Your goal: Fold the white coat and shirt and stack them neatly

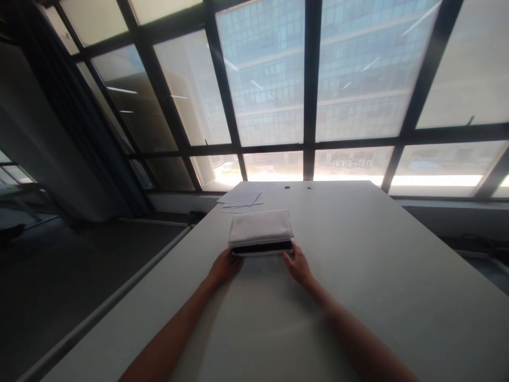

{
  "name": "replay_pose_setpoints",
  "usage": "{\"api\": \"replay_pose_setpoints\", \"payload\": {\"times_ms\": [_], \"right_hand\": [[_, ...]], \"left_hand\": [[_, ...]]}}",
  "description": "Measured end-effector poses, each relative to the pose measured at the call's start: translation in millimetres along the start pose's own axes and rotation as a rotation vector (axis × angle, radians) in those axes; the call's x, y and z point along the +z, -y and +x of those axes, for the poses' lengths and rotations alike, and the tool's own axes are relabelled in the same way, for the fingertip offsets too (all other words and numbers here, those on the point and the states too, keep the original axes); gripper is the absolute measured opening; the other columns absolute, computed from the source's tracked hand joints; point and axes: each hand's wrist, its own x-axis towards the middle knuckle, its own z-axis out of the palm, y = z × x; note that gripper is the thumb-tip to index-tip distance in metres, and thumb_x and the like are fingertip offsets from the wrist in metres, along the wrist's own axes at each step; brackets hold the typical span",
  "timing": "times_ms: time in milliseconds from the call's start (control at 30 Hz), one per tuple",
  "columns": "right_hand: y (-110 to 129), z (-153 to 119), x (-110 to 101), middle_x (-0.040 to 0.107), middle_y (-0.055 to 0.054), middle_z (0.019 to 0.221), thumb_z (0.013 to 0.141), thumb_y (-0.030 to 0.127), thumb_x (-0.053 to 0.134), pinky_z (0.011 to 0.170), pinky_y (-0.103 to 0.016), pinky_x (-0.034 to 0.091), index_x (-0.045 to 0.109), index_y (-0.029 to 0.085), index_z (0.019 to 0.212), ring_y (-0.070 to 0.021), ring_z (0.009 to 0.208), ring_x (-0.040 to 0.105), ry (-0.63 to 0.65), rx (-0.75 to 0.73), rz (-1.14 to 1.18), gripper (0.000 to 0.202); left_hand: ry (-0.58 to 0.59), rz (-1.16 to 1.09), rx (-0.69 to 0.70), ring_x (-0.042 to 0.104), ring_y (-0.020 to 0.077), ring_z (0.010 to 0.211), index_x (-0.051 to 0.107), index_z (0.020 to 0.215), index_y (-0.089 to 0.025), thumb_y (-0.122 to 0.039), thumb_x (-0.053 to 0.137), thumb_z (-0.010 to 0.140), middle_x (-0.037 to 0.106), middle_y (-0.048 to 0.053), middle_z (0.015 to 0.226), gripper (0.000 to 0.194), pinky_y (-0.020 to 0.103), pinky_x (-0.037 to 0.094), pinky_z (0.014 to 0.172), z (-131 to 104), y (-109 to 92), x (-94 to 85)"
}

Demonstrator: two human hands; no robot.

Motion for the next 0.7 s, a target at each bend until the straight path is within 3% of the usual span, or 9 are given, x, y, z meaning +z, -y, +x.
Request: {"api": "replay_pose_setpoints", "payload": {"times_ms": [100, 233, 400, 533, 700], "right_hand": [[15.5, -8.2, 28.6, 0.061, -0.014, 0.132, 0.086, 0.043, 0.056, 0.103, -0.048, 0.045, 0.051, 0.022, 0.142, -0.0321, 0.122, 0.057, 0.145, -0.054, -0.024, 0.060], [24.4, -7.4, 45.4, 0.056, -0.014, 0.140, 0.086, 0.038, 0.056, 0.106, -0.047, 0.043, 0.042, 0.020, 0.149, -0.0319, 0.127, 0.054, 0.273, -0.090, -0.053, 0.067], [16.2, -0.1, 47.5, 0.050, -0.011, 0.148, 0.084, 0.030, 0.057, 0.111, -0.046, 0.039, 0.036, 0.023, 0.153, -0.0295, 0.134, 0.049, 0.301, -0.095, -0.022, 0.073], [6.5, 2.9, 46.9, 0.057, -0.009, 0.141, 0.082, 0.025, 0.058, 0.111, -0.046, 0.040, 0.038, 0.023, 0.152, -0.0281, 0.131, 0.053, 0.299, -0.053, 0.115, 0.073], [-3.2, 10.8, 45.5, 0.067, -0.012, 0.126, 0.078, 0.032, 0.063, 0.104, -0.047, 0.046, 0.056, 0.019, 0.138, -0.0296, 0.116, 0.064, 0.226, 0.112, 0.399, 0.061]], "left_hand": [[0.008, -0.028, -0.142, 0.064, 0.0265, 0.113, 0.058, 0.125, -0.020, -0.037, 0.052, 0.091, 0.069, 0.010, 0.122, 0.038, 0.034, 0.049, 0.092, -12.5, 39.1, -16.2], [-0.113, -0.031, -0.227, 0.065, 0.0277, 0.113, 0.051, 0.132, -0.015, -0.030, 0.051, 0.091, 0.068, 0.014, 0.121, 0.044, 0.034, 0.049, 0.091, -10.1, 60.7, -20.6], [-0.175, -0.081, -0.237, 0.065, 0.0290, 0.112, 0.052, 0.133, -0.016, -0.029, 0.055, 0.090, 0.069, 0.013, 0.120, 0.045, 0.034, 0.049, 0.091, -3.7, 64.6, -16.4], [-0.209, -0.169, -0.228, 0.065, 0.0302, 0.112, 0.058, 0.130, -0.019, -0.027, 0.060, 0.086, 0.071, 0.012, 0.118, 0.045, 0.035, 0.050, 0.090, -6.4, 62.3, -17.8], [-0.259, -0.349, -0.218, 0.069, 0.0279, 0.104, 0.068, 0.112, -0.018, -0.022, 0.060, 0.078, 0.074, 0.010, 0.109, 0.035, 0.036, 0.052, 0.089, -17.9, 59.0, -22.7]]}}
